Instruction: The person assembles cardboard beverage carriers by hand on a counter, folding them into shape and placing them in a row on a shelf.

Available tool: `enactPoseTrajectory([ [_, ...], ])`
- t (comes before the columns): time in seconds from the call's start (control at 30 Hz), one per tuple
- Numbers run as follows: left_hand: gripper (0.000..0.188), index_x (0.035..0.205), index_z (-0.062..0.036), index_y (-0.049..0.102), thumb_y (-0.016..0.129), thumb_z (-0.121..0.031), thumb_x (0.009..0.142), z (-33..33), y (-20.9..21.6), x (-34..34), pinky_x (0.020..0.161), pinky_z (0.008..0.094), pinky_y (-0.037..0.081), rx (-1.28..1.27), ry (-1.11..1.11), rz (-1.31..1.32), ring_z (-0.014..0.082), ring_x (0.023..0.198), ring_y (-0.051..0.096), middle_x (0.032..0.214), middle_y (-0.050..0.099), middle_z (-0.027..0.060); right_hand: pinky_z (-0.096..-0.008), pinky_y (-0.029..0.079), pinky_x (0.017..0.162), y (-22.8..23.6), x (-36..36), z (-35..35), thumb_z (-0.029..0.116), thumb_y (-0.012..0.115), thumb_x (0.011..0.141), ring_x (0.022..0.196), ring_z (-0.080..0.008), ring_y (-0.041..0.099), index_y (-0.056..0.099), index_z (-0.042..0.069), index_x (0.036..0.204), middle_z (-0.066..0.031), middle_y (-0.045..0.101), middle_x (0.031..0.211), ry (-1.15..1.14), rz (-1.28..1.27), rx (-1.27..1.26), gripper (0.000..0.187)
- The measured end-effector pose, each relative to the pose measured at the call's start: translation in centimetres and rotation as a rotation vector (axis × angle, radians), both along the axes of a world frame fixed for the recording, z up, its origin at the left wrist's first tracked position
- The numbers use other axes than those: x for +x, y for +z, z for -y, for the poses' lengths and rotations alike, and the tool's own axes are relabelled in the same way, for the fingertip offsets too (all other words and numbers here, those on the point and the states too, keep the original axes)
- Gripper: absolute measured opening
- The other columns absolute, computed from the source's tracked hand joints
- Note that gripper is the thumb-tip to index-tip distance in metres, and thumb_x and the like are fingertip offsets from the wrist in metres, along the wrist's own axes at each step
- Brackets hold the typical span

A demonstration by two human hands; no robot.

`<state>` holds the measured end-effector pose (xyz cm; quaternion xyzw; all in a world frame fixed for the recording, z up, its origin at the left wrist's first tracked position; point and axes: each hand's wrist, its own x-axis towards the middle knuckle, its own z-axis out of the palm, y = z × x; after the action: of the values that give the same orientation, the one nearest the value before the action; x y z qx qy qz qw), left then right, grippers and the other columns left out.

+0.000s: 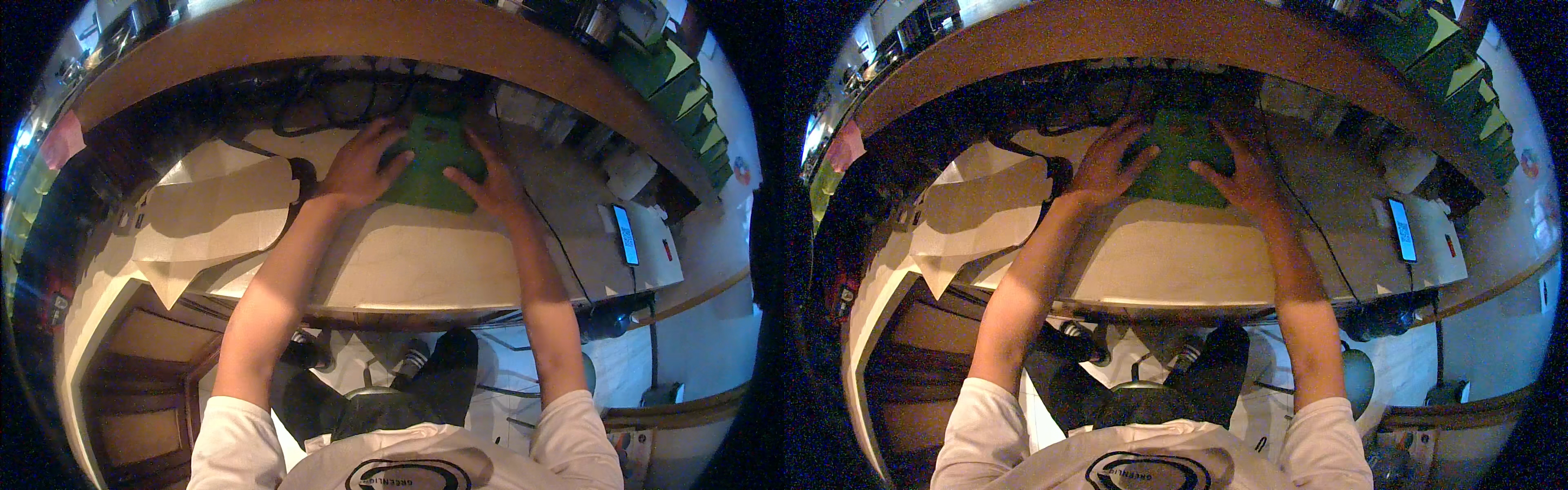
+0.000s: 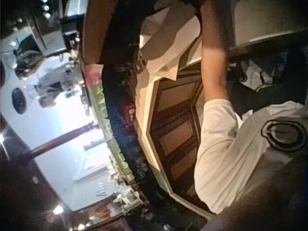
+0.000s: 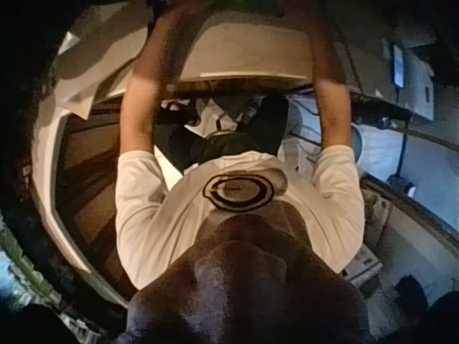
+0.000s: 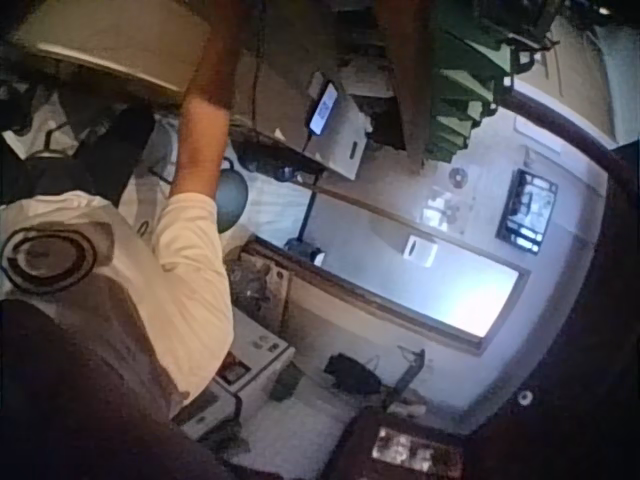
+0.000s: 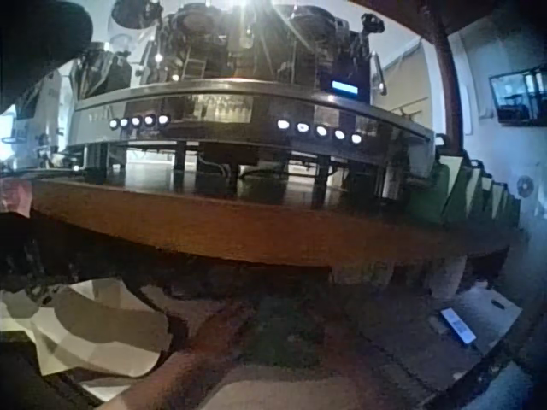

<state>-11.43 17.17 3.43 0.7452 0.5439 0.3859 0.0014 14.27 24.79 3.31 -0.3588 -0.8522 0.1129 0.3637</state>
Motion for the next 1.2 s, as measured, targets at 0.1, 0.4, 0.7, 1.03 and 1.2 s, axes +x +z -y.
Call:
enactPoseTrajectory([
  [0.1, 0.053, 0.141, -0.0031, 0.052, 0.064, -0.033, 0.099, -0.8, -0.6, -1.8, 0.113, 0.0465, 0.04, 0.126, -0.033, 0.167, 0.0404, 0.136, 0.049, 0.143, 0.053, 0.0247, -0.0516, 0.035, 0.116, -1.0, -1.2, -1.5, 0.053, 0.073, 0.089, 0.134, -0.0365, 0.049, 0.057, 0.008, 0.139, -0.0197, 0.059, 0.137, 0.012, -0.425, 0.061, 0.07],
  [0.4, 0.048, 0.135, -0.0059, 0.054, 0.063, -0.038, 0.101, -0.8, -1.3, -0.5, 0.11, 0.039, 0.04, -0.056, -0.043, 0.588, 0.03, 0.126, 0.056, 0.135, 0.06, 0.0183, -0.032, 0.053, 0.068, -3.6, 1.8, -3.1, 0.034, 0.06, 0.097, 0.078, -0.0135, 0.062, 0.064, 0.006, 0.109, -0.0038, 0.064, 0.087, -0.05, -0.382, -0.181, 0.03],
  [0.7, 0.049, 0.13, -0.0085, 0.05, 0.065, -0.043, 0.099, -2.5, -2.5, -1.1, 0.101, 0.0384, 0.044, -0.113, -0.093, 0.584, 0.0292, 0.117, 0.058, 0.121, 0.063, 0.0222, -0.0344, 0.053, 0.074, -3.8, 1.8, -3.7, 0.025, 0.061, 0.098, 0.08, -0.0166, 0.063, 0.063, 0.007, 0.115, -0.004, 0.066, 0.09, -0.015, -0.319, -0.182, 0.024],
  [1.03, 0.082, 0.159, -0.0022, 0.024, 0.067, -0.037, 0.098, 0.5, 0.8, 3.3, 0.125, 0.0425, 0.024, -0.387, -0.367, 0.219, 0.0339, 0.151, 0.03, 0.163, 0.029, 0.0219, -0.0515, 0.027, 0.123, -3.6, 1.7, -4.2, 0.048, 0.057, 0.101, 0.143, -0.0418, 0.039, 0.052, 0.01, 0.145, -0.021, 0.051, 0.147, -0.066, -0.167, -0.195, 0.058],
  [1.2, 0.076, 0.154, -0.0021, 0.031, 0.069, -0.033, 0.096, -1.9, -2.2, 3.1, 0.12, 0.0436, 0.033, -0.186, -0.404, 0.203, 0.0361, 0.143, 0.041, 0.153, 0.04, 0.0219, -0.0435, 0.029, 0.122, -3.3, 1.9, -3.8, 0.048, 0.06, 0.1, 0.145, -0.0291, 0.038, 0.037, 0.007, 0.155, -0.0143, 0.045, 0.155, 0.371, -0.494, -0.392, 0.072],
])
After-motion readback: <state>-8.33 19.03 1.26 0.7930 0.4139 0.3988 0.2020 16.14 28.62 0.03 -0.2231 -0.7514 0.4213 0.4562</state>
